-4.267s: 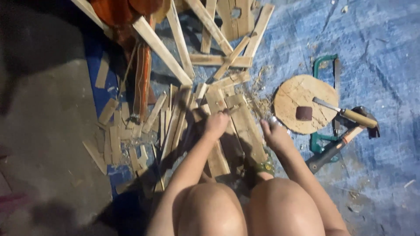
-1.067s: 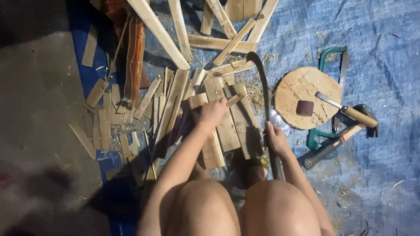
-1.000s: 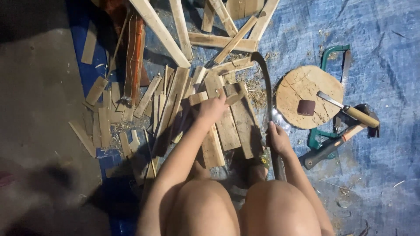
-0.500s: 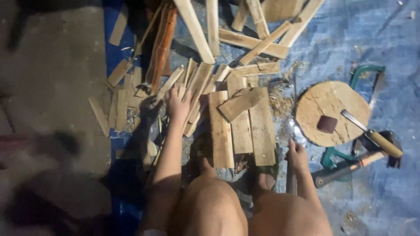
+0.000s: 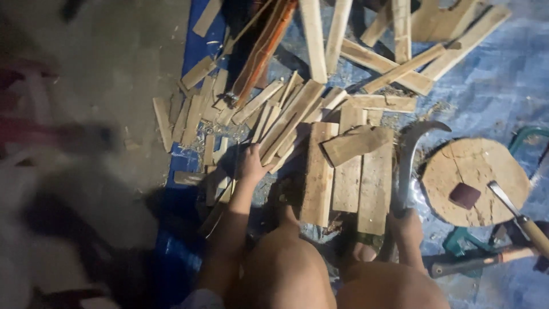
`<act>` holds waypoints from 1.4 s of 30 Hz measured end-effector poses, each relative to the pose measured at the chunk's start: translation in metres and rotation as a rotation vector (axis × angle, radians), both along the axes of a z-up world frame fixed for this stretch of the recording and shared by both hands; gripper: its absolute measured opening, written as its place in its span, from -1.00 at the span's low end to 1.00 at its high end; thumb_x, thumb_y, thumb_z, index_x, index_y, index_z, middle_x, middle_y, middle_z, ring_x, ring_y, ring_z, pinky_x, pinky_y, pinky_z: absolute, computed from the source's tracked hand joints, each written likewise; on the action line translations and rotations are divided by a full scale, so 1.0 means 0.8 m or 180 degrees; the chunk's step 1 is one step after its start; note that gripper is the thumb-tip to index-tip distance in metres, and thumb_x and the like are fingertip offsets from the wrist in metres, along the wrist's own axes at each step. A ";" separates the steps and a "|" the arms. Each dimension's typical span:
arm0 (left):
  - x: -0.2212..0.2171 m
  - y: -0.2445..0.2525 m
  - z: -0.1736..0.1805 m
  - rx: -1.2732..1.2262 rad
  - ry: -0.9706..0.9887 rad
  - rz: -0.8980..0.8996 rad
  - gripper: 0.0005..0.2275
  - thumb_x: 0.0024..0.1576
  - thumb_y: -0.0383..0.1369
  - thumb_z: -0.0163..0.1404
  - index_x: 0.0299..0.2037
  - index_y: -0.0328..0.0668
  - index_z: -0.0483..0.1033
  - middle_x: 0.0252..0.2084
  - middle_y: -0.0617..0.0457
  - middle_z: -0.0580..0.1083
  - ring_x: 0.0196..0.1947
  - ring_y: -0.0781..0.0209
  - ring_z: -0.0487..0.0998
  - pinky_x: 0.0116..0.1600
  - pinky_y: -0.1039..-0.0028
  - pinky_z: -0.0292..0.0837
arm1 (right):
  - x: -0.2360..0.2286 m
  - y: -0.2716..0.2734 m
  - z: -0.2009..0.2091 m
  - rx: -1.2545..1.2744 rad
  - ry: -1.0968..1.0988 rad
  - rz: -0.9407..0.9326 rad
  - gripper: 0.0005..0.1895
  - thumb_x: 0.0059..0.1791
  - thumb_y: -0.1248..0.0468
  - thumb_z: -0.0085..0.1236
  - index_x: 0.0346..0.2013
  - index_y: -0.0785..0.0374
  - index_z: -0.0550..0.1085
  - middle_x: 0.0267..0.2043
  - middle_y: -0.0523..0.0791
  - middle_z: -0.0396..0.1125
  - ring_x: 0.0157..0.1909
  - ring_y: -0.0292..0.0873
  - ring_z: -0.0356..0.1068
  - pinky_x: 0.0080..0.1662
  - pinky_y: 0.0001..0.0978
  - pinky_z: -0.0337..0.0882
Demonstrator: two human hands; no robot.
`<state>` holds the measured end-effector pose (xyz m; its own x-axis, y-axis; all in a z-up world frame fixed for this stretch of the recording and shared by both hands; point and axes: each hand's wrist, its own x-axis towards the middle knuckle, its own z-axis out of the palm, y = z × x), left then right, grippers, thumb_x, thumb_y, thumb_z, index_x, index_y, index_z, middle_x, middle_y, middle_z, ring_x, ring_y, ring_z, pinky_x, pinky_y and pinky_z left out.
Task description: A person sits on the floor and uses a hand blade to shave and split thin strips of wood from planks for instrument repair.
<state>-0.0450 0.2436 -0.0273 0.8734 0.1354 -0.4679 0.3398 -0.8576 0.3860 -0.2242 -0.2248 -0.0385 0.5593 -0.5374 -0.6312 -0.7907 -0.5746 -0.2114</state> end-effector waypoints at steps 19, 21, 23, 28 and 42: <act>0.010 0.033 -0.008 0.0085 -0.0143 -0.0013 -0.58 0.20 -0.35 -0.14 0.28 -0.20 0.40 -0.03 -0.24 0.57 -0.14 -0.22 0.61 -0.08 0.12 0.53 | 0.016 0.017 0.025 -0.0473 0.0427 0.0702 -0.43 0.03 -0.09 0.07 0.06 0.36 0.47 -0.03 0.15 0.52 -0.02 0.22 0.54 -0.02 0.04 0.49; 0.012 0.031 0.020 0.0344 -0.0063 -0.0076 -0.80 0.23 -0.32 -0.08 0.02 -0.08 0.48 -0.23 -0.12 0.59 -0.30 -0.19 0.61 -0.20 0.05 0.51 | 0.017 0.015 0.029 -0.0466 0.0394 0.0542 -0.45 0.05 -0.10 0.04 0.03 0.31 0.57 0.01 0.14 0.50 -0.03 0.25 0.53 -0.06 0.09 0.50; 0.013 0.043 0.008 0.0194 -0.0336 -0.0033 -0.82 0.23 -0.26 -0.05 -0.11 -0.17 0.50 -0.33 -0.18 0.57 -0.39 -0.25 0.57 -0.26 0.04 0.49 | 0.018 0.012 0.037 -0.0483 0.0273 0.0491 -0.37 0.08 -0.17 0.01 0.03 0.37 0.56 0.02 0.20 0.46 -0.03 0.27 0.51 -0.04 0.11 0.49; 0.016 0.044 0.040 -0.0481 -0.0553 0.0299 -0.70 0.17 -0.20 0.03 -0.45 -0.34 0.47 -0.56 -0.10 0.47 -0.62 0.03 0.38 -0.43 0.26 0.40 | 0.013 -0.015 0.029 -0.0459 -0.0548 -0.0015 -0.40 0.20 -0.08 -0.07 -0.07 0.50 0.56 -0.02 0.27 0.42 -0.02 0.31 0.41 0.04 0.12 0.38; 0.001 -0.060 0.154 -0.1274 -0.0745 -0.0780 -0.83 0.10 -0.32 0.19 -0.33 -0.31 0.60 -0.55 0.01 0.56 -0.67 0.23 0.46 -0.54 0.47 0.40 | 0.050 -0.115 0.018 -0.1333 -0.1767 0.0531 -0.75 0.04 0.26 0.24 -0.08 0.30 0.42 -0.04 0.05 0.32 -0.11 0.16 0.36 -0.13 -0.03 0.39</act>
